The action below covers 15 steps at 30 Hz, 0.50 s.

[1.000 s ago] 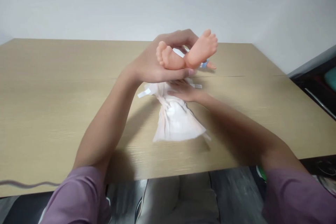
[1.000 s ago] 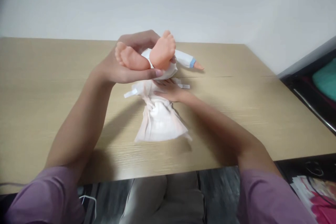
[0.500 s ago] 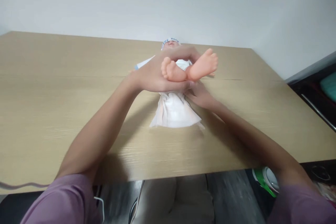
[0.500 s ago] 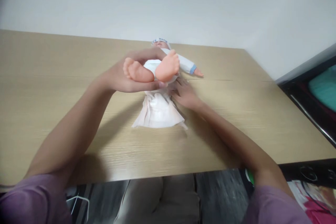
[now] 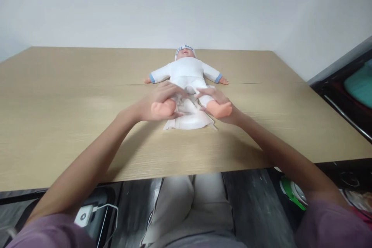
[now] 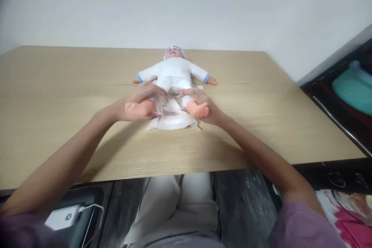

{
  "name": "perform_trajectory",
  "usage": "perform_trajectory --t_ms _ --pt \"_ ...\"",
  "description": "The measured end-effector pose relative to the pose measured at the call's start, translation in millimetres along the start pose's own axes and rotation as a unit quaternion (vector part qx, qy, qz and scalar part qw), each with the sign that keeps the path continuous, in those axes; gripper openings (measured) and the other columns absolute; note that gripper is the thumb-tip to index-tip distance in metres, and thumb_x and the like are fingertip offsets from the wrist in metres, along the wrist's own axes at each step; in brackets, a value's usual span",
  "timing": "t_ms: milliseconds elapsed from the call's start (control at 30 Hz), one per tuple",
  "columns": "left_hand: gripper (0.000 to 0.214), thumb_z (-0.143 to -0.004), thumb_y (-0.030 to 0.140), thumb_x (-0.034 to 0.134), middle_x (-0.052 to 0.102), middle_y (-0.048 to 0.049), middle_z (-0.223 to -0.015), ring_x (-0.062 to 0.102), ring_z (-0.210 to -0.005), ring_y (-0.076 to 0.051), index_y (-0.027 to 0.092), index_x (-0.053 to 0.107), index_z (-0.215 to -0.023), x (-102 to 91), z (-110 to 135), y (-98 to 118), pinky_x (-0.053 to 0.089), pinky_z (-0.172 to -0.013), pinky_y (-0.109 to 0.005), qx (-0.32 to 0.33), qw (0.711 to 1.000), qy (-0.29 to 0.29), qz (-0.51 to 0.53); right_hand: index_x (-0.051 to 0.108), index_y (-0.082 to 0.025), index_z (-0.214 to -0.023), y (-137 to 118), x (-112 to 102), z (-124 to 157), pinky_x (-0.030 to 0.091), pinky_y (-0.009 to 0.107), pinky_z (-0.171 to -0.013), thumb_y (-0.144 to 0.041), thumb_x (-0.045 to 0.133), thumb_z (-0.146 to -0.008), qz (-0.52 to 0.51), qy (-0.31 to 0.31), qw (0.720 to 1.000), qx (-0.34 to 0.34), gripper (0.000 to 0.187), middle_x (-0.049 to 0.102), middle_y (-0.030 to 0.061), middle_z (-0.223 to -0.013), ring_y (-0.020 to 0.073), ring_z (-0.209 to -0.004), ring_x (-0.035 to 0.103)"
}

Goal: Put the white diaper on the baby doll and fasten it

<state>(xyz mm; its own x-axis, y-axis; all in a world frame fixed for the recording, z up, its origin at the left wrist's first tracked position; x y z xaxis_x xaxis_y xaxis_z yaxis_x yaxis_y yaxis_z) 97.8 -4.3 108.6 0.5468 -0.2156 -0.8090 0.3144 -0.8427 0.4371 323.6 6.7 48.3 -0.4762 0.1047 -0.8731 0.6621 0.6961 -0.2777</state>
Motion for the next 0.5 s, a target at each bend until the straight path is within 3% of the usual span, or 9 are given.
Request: perform_trajectory --t_ms 67,200,367,500 --pt "0.047 -0.099 0.048 0.076 0.072 -0.0121 -0.145 0.058 -0.142 -0.039 0.024 0.069 -0.14 6.3 26 -14 0.048 -0.125 -0.062 -0.021 0.998 -0.035 -0.053 0.071 -0.023 -0.146 4 0 17 0.042 0.05 -0.136 -0.065 0.041 -0.117 -0.035 -0.021 0.998 -0.042 0.059 0.074 0.0103 -0.151 0.0295 -0.153 0.06" --pt "0.06 -0.098 0.023 0.068 0.063 -0.0087 -0.165 0.047 -0.159 -0.037 0.029 0.06 -0.157 24.8 58 -32 0.038 -0.135 -0.065 -0.018 0.995 -0.074 -0.062 0.079 -0.031 -0.133 10 3 41 0.04 0.057 -0.137 -0.056 0.022 -0.118 -0.068 -0.047 0.992 -0.096 0.064 0.073 0.0053 -0.155 0.0288 -0.159 0.056" --pt "0.064 -0.098 0.024 0.072 0.059 -0.0049 -0.171 0.042 -0.163 -0.037 0.034 0.059 -0.159 35.9 63 -40 0.038 -0.136 -0.066 -0.024 0.994 -0.085 -0.057 0.08 -0.033 -0.135 13 7 44 0.04 0.059 -0.137 -0.037 0.043 -0.114 -0.069 -0.074 0.992 -0.077 0.042 0.07 0.0023 -0.16 0.0298 -0.161 0.055" --pt "0.054 -0.107 0.025 0.063 0.058 -0.0063 -0.172 0.045 -0.162 -0.037 0.033 0.058 -0.161 36.1 65 -37 0.044 -0.132 -0.064 -0.025 0.995 -0.083 -0.053 0.081 -0.036 -0.134 14 7 44 0.044 0.059 -0.135 -0.03 0.046 -0.115 -0.087 -0.089 0.991 -0.058 0.041 0.07 0.0 -0.16 0.0279 -0.16 0.055"
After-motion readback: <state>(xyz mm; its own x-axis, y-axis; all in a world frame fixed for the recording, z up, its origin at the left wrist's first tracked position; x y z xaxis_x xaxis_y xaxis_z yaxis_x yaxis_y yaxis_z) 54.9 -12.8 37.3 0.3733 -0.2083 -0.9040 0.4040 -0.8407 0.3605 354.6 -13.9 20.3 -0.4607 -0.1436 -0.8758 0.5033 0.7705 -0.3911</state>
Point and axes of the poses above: each hand's wrist, its own z-axis away from the middle knuckle, its own x-axis out of the palm, y = z × x, the point moved 7 cm from there along -z, towards the middle knuckle
